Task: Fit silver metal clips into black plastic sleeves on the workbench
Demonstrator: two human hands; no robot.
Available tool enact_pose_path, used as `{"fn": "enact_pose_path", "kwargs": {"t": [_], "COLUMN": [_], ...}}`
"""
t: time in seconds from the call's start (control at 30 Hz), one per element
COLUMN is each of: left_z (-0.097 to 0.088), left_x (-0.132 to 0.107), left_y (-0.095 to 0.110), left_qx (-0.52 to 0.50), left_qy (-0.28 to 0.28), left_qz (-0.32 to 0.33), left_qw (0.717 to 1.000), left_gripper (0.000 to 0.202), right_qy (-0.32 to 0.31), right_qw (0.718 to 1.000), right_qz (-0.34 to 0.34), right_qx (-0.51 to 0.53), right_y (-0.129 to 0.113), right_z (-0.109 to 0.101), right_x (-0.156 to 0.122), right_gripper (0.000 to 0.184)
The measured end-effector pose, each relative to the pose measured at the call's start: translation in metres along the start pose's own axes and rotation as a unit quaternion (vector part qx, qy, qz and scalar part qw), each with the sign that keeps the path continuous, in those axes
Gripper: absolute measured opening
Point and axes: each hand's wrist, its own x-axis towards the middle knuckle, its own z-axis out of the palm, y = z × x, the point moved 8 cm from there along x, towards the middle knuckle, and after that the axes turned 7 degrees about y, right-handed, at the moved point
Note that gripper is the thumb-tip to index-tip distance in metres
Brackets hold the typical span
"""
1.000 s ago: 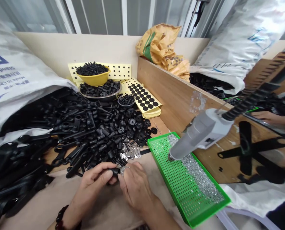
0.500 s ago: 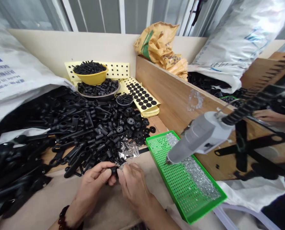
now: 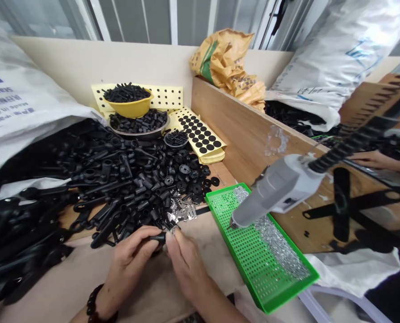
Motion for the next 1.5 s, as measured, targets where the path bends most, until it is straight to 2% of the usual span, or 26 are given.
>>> {"fn": "enact_pose_path", "kwargs": {"t": [0.1, 0.17, 0.33, 0.47, 0.63, 0.8, 0.9, 0.97, 1.03, 1.13, 1.23, 1.33, 1.43, 1.5], "left_z": [0.0, 0.002, 0.008, 0.01, 0.012, 0.014, 0.011, 0.008, 0.006, 0.001, -0.004, -0.004, -0.002, -0.002], "left_x": [0.0, -0.002, -0.005, -0.006, -0.007, -0.009, -0.009, -0.008, -0.008, -0.006, -0.003, -0.003, -0.003, -0.003], "left_y": [-0.019, -0.027, -0.035, -0.034, -0.032, -0.032, -0.032, -0.032, -0.03, -0.021, -0.004, 0.009, 0.009, 0.003], "left_qx": [-0.087, -0.141, -0.203, -0.22, -0.255, -0.274, -0.25, -0.223, -0.192, -0.127, -0.045, 0.013, 0.023, 0.003], "left_qy": [0.011, 0.011, -0.005, -0.009, -0.004, -0.008, -0.004, -0.001, -0.003, -0.007, 0.002, -0.005, -0.019, -0.021], "left_qz": [-0.113, -0.158, -0.201, -0.214, -0.24, -0.259, -0.235, -0.211, -0.188, -0.126, -0.019, 0.056, 0.062, 0.026], "left_qw": [0.99, 0.977, 0.958, 0.952, 0.937, 0.926, 0.939, 0.952, 0.963, 0.984, 0.999, 0.998, 0.998, 0.999], "left_gripper": [0.015, 0.018, 0.021, 0.021, 0.023, 0.027, 0.024, 0.022, 0.019, 0.014, 0.012, 0.015, 0.015, 0.014], "right_qy": [-0.021, -0.034, 0.009, 0.031, 0.032, 0.033, 0.035, 0.029, 0.012, -0.036, -0.074, -0.081, -0.072, -0.064], "right_qw": [0.997, 0.991, 0.957, 0.93, 0.906, 0.91, 0.9, 0.912, 0.942, 0.984, 0.996, 0.996, 0.997, 0.996], "right_qz": [-0.064, -0.122, -0.25, -0.295, -0.358, -0.351, -0.368, -0.351, -0.293, -0.154, -0.043, 0.01, -0.004, -0.065], "right_qx": [-0.029, -0.051, -0.146, -0.216, -0.221, -0.22, -0.23, -0.209, -0.165, -0.076, 0.0, 0.046, 0.036, -0.01], "right_y": [-0.014, -0.024, -0.043, -0.051, -0.06, -0.056, -0.058, -0.057, -0.052, -0.035, -0.019, -0.009, -0.01, -0.019], "right_z": [0.0, 0.0, -0.008, -0.011, -0.01, -0.009, -0.007, -0.007, -0.008, -0.005, 0.0, 0.003, 0.002, 0.001], "right_x": [0.002, 0.003, 0.005, 0.005, -0.001, -0.002, -0.004, -0.003, 0.0, 0.004, 0.001, -0.001, 0.0, 0.0], "right_gripper": [0.031, 0.027, 0.029, 0.027, 0.027, 0.028, 0.027, 0.026, 0.027, 0.029, 0.032, 0.035, 0.033, 0.03]}}
